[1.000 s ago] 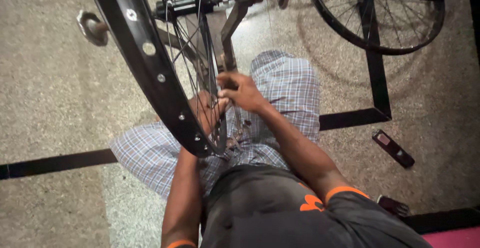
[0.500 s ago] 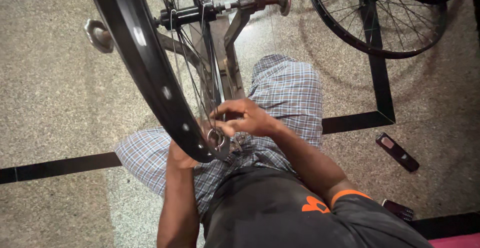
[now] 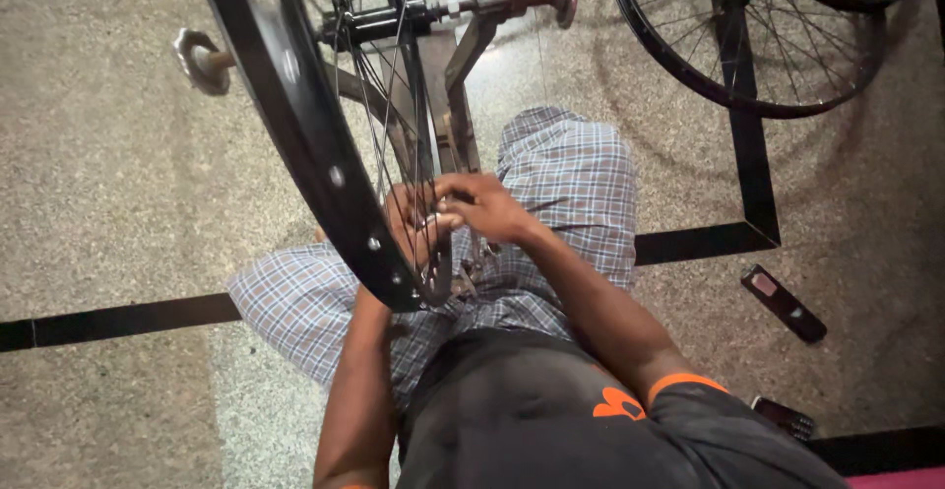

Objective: The person sits on the floor and uses a small metal tool to adjust the spokes of a bicycle wheel mounted on a repair stand. They systematically rotate the wheel and tighten or loosen individual spokes to true the wheel.

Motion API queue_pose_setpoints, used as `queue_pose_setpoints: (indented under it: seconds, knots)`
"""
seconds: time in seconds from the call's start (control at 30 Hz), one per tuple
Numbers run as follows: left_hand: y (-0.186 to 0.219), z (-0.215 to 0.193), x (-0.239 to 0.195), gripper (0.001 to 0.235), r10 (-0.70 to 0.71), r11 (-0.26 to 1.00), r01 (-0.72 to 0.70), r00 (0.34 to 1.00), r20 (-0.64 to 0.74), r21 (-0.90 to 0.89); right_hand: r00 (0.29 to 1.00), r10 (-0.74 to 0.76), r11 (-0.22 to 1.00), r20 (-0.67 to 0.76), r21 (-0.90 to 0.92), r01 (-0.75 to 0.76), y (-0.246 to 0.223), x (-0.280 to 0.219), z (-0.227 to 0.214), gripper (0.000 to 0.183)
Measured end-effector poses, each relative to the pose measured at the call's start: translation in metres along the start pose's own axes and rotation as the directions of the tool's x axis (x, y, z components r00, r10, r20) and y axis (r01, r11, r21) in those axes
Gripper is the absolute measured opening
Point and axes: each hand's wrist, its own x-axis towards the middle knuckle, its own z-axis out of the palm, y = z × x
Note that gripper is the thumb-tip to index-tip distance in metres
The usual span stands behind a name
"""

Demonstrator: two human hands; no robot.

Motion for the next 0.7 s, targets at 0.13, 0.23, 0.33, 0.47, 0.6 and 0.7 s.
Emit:
queue_pose_setpoints:
  seconds: [0.13, 0.23, 0.33, 0.47, 0.6, 0.7]
  knots:
    - [0.014, 0.004, 0.011, 0.044, -0.274, 0.906, 0.281, 0.959, 0.067, -0.317, 0.991, 0.135, 0.933, 0.018, 0.334, -0.133, 0.010, 0.006, 0.003, 0.022]
    - [0.031, -0.006, 0.009, 0.037, -0.265, 0.964, 0.265, 0.964, 0.008, -0.013, 0.993, 0.114, 0.983, 0.011, 0.143, -0.114, -0.001, 0.005, 0.000, 0.027]
    - [0.045, -0.011, 0.010, 0.033, -0.358, 0.929, 0.361, 0.933, 0.050, -0.084, 0.967, 0.251, 0.955, 0.054, 0.152, -0.256, -0.011, 0.002, -0.001, 0.034]
    - [0.060, -0.014, 0.011, 0.031, -0.422, 0.883, 0.431, 0.902, 0.089, -0.186, 0.997, 0.061, 0.990, 0.051, 0.124, -0.067, 0.003, 0.002, -0.002, 0.028]
    - [0.072, -0.020, 0.009, 0.029, -0.417, 0.892, 0.424, 0.905, 0.080, -0.153, 1.000, -0.017, 0.907, -0.021, 0.419, 0.025, 0.040, 0.001, 0.018, 0.017]
    - [0.071, -0.017, 0.011, 0.030, -0.395, 0.877, 0.403, 0.915, 0.086, -0.261, 0.997, -0.043, 0.838, -0.061, 0.541, 0.069, 0.059, -0.001, 0.028, 0.016]
